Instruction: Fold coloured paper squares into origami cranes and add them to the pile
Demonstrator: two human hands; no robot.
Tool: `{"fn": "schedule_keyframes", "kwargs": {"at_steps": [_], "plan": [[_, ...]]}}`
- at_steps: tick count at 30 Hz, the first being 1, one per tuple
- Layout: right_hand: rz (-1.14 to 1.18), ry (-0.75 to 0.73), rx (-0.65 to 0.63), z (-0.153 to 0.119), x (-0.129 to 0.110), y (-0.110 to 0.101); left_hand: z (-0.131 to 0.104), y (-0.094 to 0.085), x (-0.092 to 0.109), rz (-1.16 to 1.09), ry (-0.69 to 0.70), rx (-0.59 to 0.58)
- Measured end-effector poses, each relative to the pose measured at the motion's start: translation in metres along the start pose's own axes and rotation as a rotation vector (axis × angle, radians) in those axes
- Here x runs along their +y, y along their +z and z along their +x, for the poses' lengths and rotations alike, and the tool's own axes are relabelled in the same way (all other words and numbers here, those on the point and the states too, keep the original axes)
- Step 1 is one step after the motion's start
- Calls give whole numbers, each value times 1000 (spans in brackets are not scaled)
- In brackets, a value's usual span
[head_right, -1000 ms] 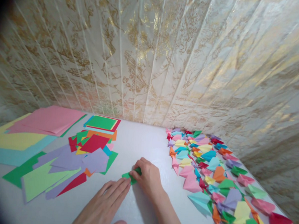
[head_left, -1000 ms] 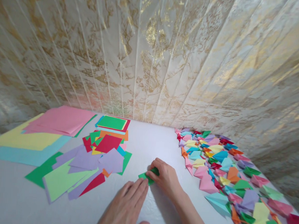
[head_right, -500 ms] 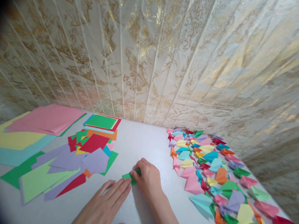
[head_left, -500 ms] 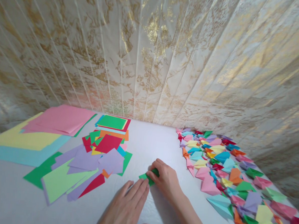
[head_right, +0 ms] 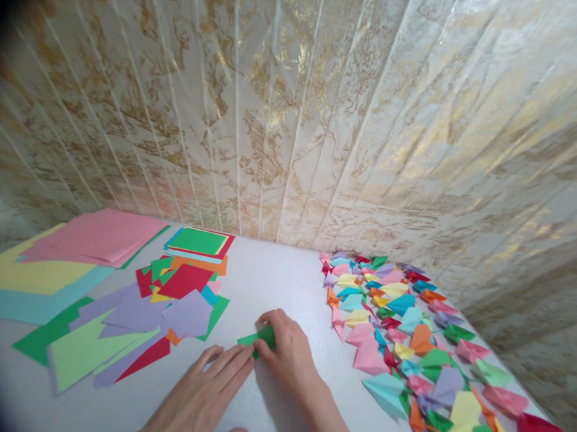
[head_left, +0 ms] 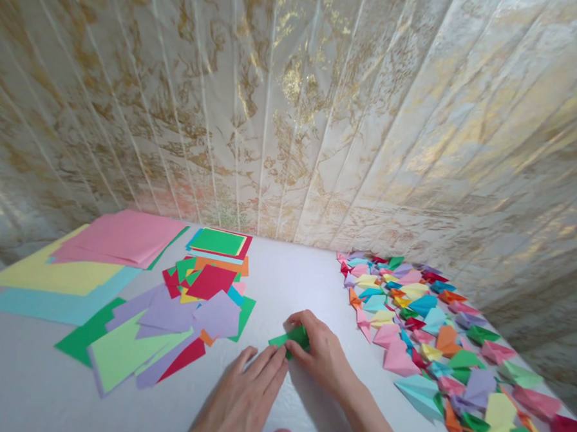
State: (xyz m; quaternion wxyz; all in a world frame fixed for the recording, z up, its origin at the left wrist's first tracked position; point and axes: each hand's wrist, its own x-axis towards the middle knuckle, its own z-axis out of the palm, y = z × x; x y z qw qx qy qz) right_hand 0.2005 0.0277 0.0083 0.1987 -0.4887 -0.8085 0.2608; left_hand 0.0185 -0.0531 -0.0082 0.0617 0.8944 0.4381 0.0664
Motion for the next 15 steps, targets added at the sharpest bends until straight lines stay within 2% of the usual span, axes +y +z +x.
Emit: {"fn": "schedule_keyframes", "kwargs": {"at_steps": [3, 8, 15], "plan": [[43, -40, 5, -9, 0, -1, 0, -3, 0, -18, -17, 2], [22, -1, 62, -12, -3, 7, 0, -4, 1, 27, -3, 12], [132, -32, 52, -13, 7, 7, -3, 0, -1, 194, 15, 160]]}}
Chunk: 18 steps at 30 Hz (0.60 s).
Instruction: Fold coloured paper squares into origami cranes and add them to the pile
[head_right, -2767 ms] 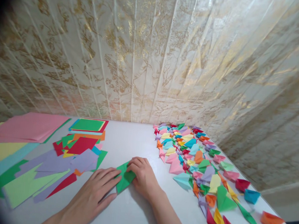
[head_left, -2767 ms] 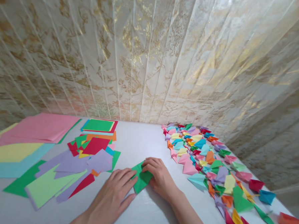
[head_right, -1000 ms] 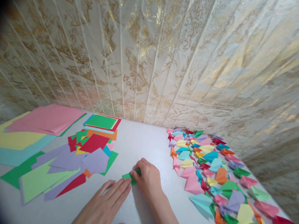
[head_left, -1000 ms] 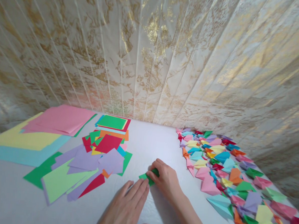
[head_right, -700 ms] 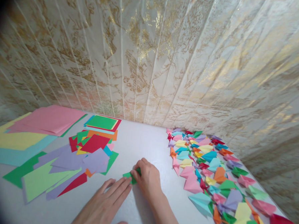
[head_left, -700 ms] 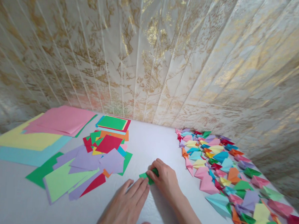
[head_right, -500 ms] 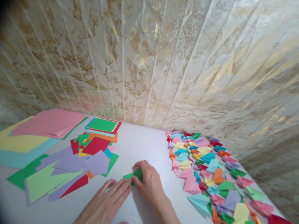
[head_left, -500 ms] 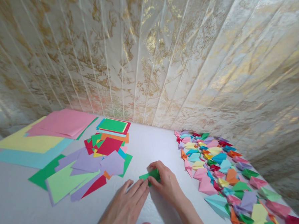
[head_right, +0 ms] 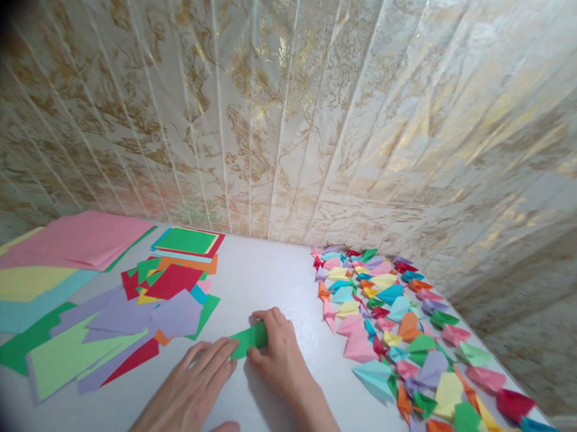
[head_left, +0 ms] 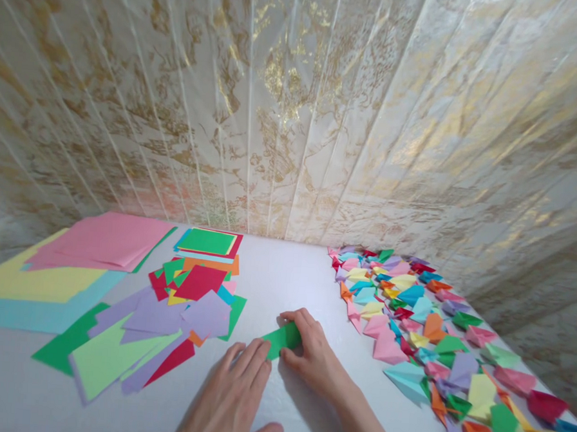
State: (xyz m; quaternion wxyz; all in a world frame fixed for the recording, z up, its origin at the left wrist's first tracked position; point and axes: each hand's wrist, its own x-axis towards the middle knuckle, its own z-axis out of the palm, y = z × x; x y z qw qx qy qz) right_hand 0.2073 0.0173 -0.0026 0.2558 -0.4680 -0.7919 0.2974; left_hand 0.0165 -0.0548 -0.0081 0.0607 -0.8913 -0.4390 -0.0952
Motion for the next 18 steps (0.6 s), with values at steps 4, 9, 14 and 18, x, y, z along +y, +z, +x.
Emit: {"fn": "schedule_keyframes", "kwargs": {"at_steps": [4, 9, 14, 18], "plan": [[132, -27, 13, -1, 14, -3, -2, -1, 0, 15, -9, 63], [277, -49, 57, 1, 33, -5, -2, -2, 0, 8, -27, 72], [365, -32, 63, 2, 37, -12, -4, 2, -1, -47, -60, 72], [435, 24, -2, 0, 25, -15, -5, 4, -1, -187, -120, 78]]}}
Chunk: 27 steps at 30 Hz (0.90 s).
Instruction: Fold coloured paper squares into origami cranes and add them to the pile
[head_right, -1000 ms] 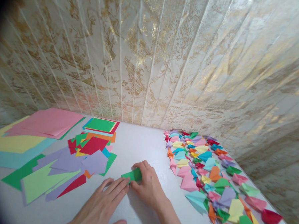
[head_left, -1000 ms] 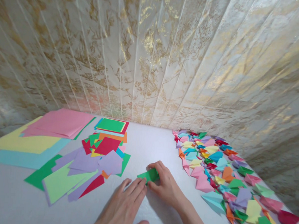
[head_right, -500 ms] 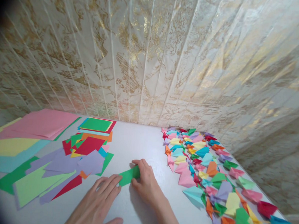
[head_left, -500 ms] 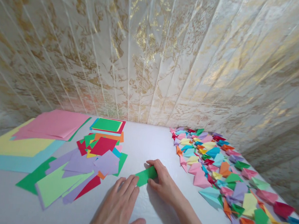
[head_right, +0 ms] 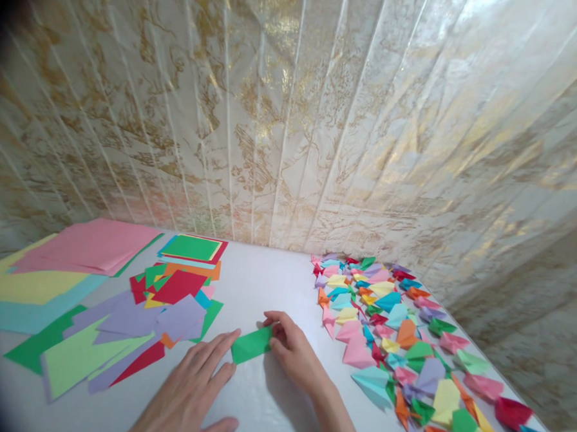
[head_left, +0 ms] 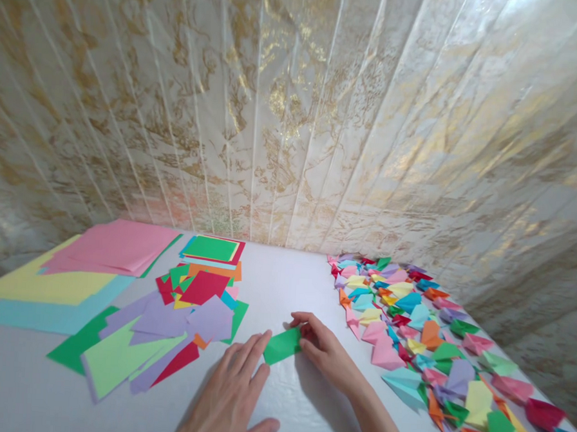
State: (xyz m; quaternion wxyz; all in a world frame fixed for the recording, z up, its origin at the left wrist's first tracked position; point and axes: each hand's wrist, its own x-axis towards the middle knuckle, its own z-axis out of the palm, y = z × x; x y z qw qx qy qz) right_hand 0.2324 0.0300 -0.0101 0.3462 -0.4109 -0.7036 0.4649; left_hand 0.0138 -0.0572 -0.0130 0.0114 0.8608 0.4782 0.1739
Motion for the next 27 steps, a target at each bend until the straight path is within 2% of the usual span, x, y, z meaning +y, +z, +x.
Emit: {"fn": "schedule_keyframes", "kwargs": {"at_steps": [3, 5, 7, 10, 14, 17, 19, 24, 27], "plan": [[-30, 37, 28, 0, -8, 7, 2, -3, -2, -193, -84, 11], [12, 68, 80, 2, -13, 12, 6, -7, -5, -392, -188, 56], [184, 105, 105, 4, -18, 17, 13, -12, -12, -639, -288, 135], [523, 136, 113, 10, -28, 26, 29, -20, -24, -1009, -341, 222], [770, 114, 150, 19, -37, 42, 54, -23, -36, -1349, -415, 151], [841, 63, 197, 22, -34, 51, 62, -23, -41, -1454, -457, 132], [812, 27, 205, 20, -28, 53, 60, -23, -44, -1493, -479, 125], [593, 13, 54, 12, -20, 50, 50, -20, -47, -1576, -519, 55], [527, -5, 13, 14, -18, 49, 50, -18, -48, -1632, -563, 63]]}}
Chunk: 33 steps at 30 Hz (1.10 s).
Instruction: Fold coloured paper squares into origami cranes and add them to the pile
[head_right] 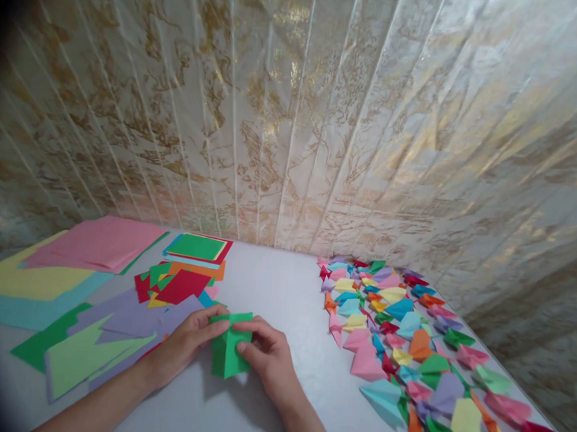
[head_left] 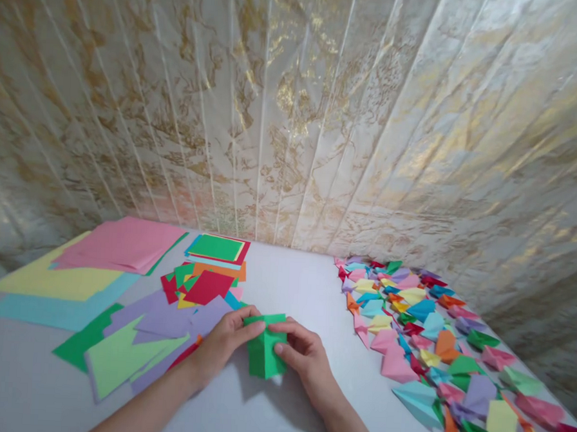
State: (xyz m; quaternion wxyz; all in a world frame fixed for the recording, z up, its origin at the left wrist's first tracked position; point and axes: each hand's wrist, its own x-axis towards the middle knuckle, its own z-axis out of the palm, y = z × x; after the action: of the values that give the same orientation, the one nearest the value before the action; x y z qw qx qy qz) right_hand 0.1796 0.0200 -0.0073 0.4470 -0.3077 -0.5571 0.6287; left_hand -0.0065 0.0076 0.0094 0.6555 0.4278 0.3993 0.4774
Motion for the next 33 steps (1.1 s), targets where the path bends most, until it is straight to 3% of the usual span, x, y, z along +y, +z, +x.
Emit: {"fn": "schedule_keyframes", "kwargs": {"at_steps": [11, 21, 25, 30, 33], "plan": [[-401, -249, 69, -3, 2, 4, 4, 3, -5, -143, -48, 112], [-586, -325, 97, -11, -4, 13, -4, 12, -4, -72, -138, -4], [-500, -303, 23, -11, -5, 15, -6, 15, -12, 149, 25, 89], [-483, -299, 182, -8, -5, 13, -10, 17, -9, 640, 423, 209], [-463, -290, 209, -6, -3, 12, -12, 18, -5, 809, 493, 229]]}}
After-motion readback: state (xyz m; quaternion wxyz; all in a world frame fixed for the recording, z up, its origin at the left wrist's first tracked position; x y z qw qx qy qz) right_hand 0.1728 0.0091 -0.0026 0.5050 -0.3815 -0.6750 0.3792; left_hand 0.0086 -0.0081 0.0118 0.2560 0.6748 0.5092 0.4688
